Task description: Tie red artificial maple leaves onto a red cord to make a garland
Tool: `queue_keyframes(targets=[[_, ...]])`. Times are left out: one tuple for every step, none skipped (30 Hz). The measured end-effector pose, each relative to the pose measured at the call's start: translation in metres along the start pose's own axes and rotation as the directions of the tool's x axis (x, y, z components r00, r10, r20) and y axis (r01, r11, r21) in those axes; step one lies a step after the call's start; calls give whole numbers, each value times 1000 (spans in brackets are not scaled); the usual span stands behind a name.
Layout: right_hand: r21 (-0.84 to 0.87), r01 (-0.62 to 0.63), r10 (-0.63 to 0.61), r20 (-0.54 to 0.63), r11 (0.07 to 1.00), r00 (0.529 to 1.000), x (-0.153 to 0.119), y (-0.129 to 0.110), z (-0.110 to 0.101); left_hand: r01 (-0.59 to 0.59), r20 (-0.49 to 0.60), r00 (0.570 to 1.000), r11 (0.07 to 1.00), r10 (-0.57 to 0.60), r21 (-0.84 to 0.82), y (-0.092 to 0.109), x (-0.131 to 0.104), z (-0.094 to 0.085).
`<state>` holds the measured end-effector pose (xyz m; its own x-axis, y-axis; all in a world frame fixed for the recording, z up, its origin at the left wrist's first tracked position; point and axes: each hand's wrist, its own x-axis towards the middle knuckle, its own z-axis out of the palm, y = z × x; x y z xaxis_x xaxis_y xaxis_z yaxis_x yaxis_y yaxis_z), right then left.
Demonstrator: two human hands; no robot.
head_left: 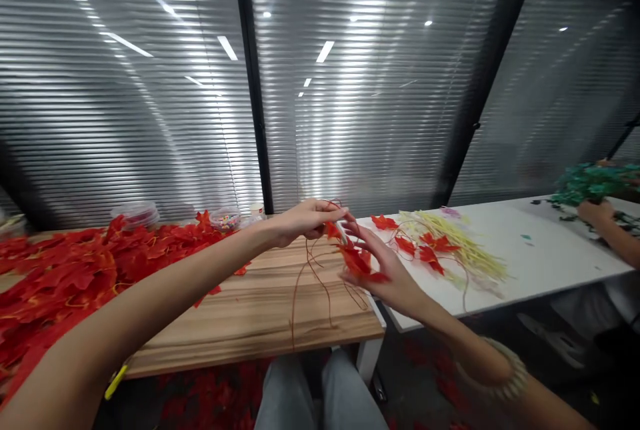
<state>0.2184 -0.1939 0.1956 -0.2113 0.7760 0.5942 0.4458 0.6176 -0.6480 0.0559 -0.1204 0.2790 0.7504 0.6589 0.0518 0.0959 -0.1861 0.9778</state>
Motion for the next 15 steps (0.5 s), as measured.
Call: queue_keyframes(targets=[[101,-1,4,-24,995,1000,12,-9,11,3,-35,999,1000,-2,9,-1,-7,-1],[200,-26,36,-49,979,998,21,-15,20,5,-76,997,1000,-3,15,-2,-14,-4],[278,-41,62,-67,960,996,26,-20,28,8,-117,993,1000,-6,19,-3,-22,-9],[342,-63,92,-71,937,993,29,-23,34,14,-158,987,1000,-10,20,-4,-32,-16],[393,-87,125,-71,916,990,30,-24,37,15,-202,979,1000,-11,18,-5,-42,-24],[426,-117,162,-71,897,984,30,-24,38,29,-236,972,999,-26,13,-7,-54,-35],[443,-149,206,-83,884,975,30,-23,35,49,-274,961,999,-48,-1,-8,-66,-46],[438,-189,256,-99,879,962,29,-21,30,61,-310,948,998,-68,-32,-10,-79,-59],[408,-232,306,-126,883,944,29,-18,21,70,-349,933,995,-89,-67,-12,-92,-74],[371,-254,330,-158,893,931,30,-15,9,80,-385,916,992,-111,-94,-14,-105,-89],[308,-269,336,-190,912,922,31,-10,-5,81,-422,898,991,-120,-108,-17,-117,-105],[218,-299,349,-244,929,905,31,-5,-22,92,-455,881,989,-134,-113,-19,-130,-121],[98,-347,361,-300,933,883,32,1,-41,83,-501,857,991,-125,-104,-22,-142,-136],[-37,-395,360,-341,918,868,33,7,-62,81,-539,834,993,-117,-90,-24,-154,-151],[-165,-420,338,-372,892,864,34,15,-84,101,-573,809,991,-130,-82,-26,-166,-165]])
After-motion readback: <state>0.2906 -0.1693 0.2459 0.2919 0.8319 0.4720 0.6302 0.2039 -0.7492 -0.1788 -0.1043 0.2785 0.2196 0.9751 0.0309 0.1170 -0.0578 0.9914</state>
